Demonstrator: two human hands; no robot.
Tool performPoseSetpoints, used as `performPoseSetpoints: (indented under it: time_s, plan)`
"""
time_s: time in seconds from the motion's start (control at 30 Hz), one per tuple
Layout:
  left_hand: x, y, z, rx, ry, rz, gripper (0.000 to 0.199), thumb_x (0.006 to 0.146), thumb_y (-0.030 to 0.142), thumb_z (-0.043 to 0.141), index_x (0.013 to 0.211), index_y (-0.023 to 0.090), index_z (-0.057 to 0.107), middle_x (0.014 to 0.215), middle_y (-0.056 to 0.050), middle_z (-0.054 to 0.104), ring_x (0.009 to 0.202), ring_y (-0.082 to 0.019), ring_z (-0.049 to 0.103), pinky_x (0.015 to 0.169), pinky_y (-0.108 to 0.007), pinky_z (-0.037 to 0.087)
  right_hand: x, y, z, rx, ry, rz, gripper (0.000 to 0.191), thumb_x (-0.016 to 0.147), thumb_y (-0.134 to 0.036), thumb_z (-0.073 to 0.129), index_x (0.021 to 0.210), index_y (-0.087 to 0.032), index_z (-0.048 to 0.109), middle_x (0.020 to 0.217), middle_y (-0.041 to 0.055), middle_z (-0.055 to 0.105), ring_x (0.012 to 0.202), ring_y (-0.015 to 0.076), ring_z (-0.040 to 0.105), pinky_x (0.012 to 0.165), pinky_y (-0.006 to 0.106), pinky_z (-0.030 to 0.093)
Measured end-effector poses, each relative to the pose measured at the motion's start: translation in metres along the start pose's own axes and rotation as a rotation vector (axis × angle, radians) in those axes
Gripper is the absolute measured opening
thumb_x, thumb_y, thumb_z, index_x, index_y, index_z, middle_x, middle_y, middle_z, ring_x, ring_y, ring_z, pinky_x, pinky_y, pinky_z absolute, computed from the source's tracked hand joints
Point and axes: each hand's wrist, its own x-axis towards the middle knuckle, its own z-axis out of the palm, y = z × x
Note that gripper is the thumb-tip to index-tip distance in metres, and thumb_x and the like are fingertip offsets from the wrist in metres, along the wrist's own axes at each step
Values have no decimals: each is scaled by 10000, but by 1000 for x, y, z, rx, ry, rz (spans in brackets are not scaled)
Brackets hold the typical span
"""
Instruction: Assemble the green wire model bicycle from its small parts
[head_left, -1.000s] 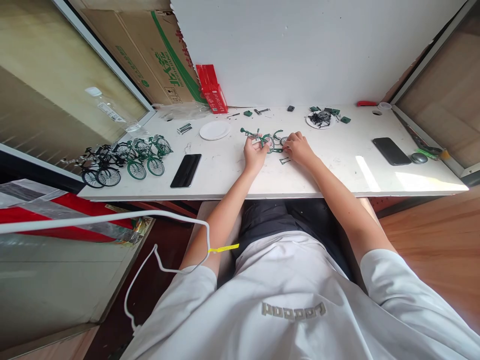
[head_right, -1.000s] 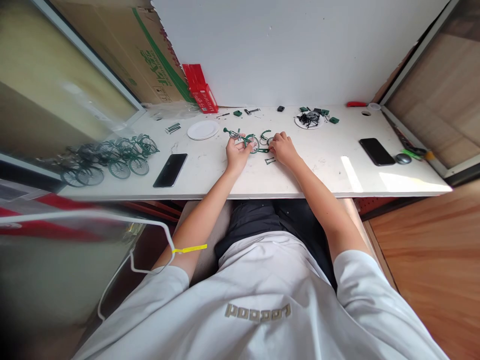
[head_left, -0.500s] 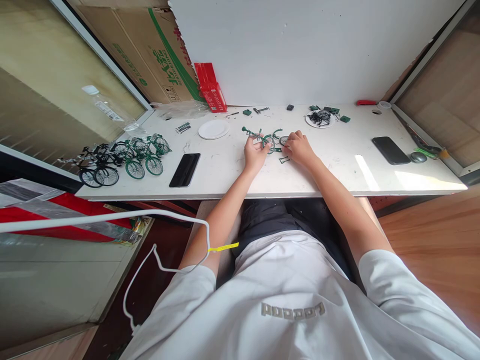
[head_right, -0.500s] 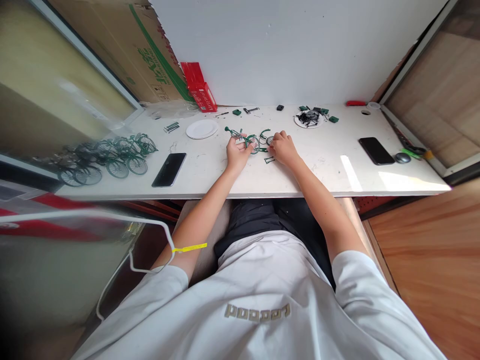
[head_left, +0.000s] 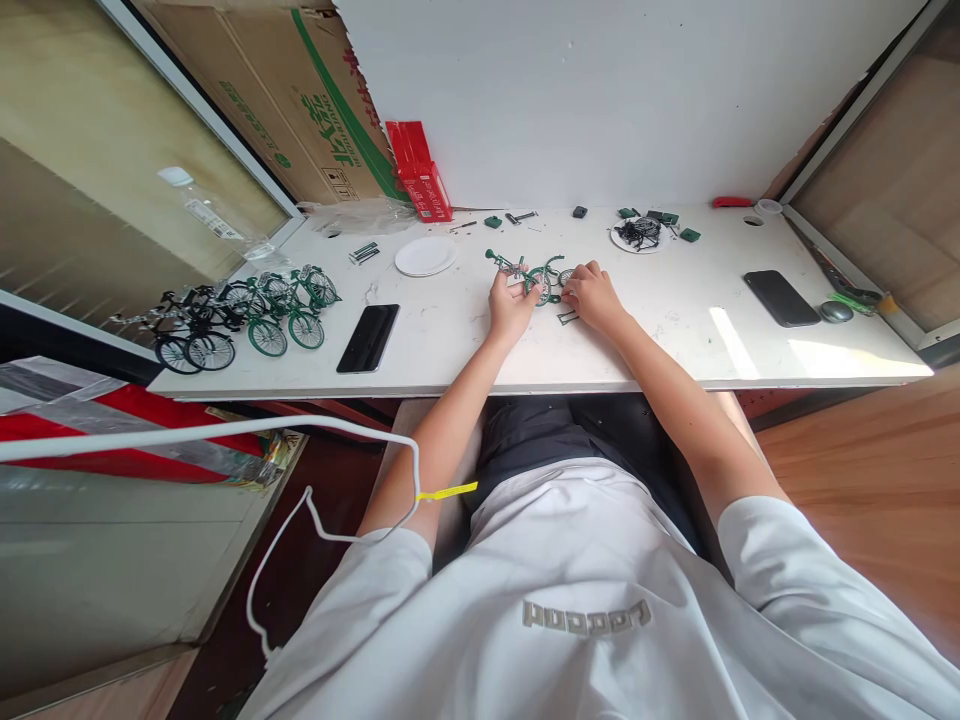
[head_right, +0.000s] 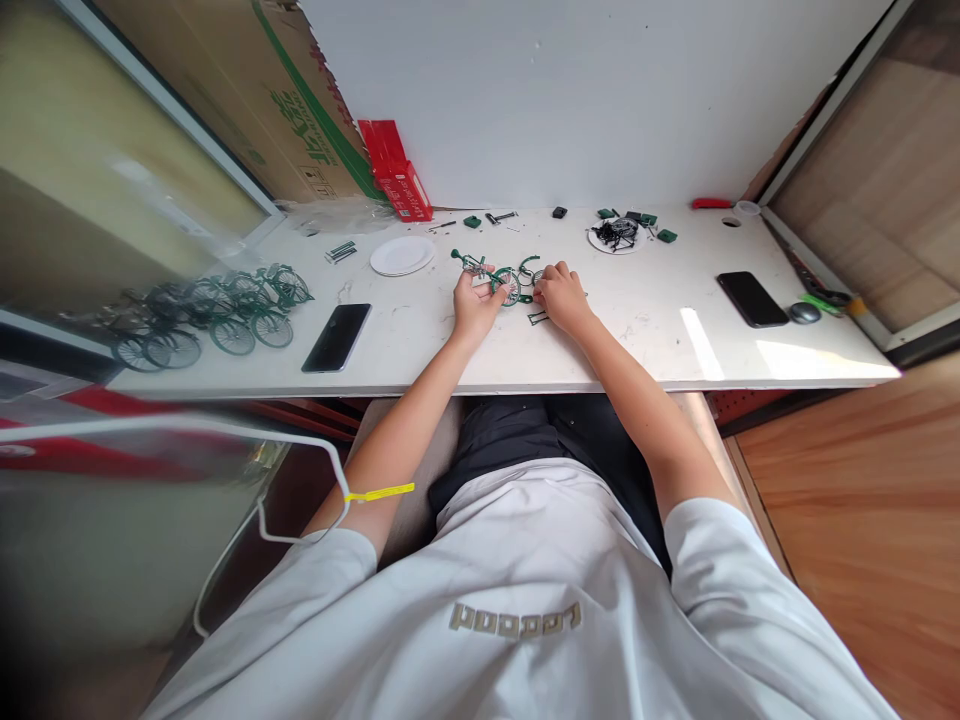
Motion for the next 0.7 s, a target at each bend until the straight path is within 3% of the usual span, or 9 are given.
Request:
performPoseSetpoints:
  time_s: [0.27,0.5,0.7]
  plan:
    - [0,-1,-1,6,-29,-29,616,820,393,994,1280,230,618,1078,-101,833,1058,-280,876,1003,-450,727,0,10,4,18,25,-3,277,1068,-241,570,1085,-185,841,1293,239,711,1298,448,496,1038,590,473]
    - [1,-2,-2,13,-29,-28,611,787,370,1007,1241,225,625,1207,-142,834,1059,-276,876,961,-427,740,-1,1,5,-31,9,-1,349,1131,-253,476,1154,-191,819,1266,246,708,1286,432,497,1040,566,448]
    - [0,-3,-2,11,-28,-37,619,778,365,1016,1243,226,633,1109,-110,849,1042,-274,880,995,-446,735,-2,-1,2,-22,16,-35,329,1132,-284,510,1118,-205,829,1226,228,723,1265,422,496,1021,546,438]
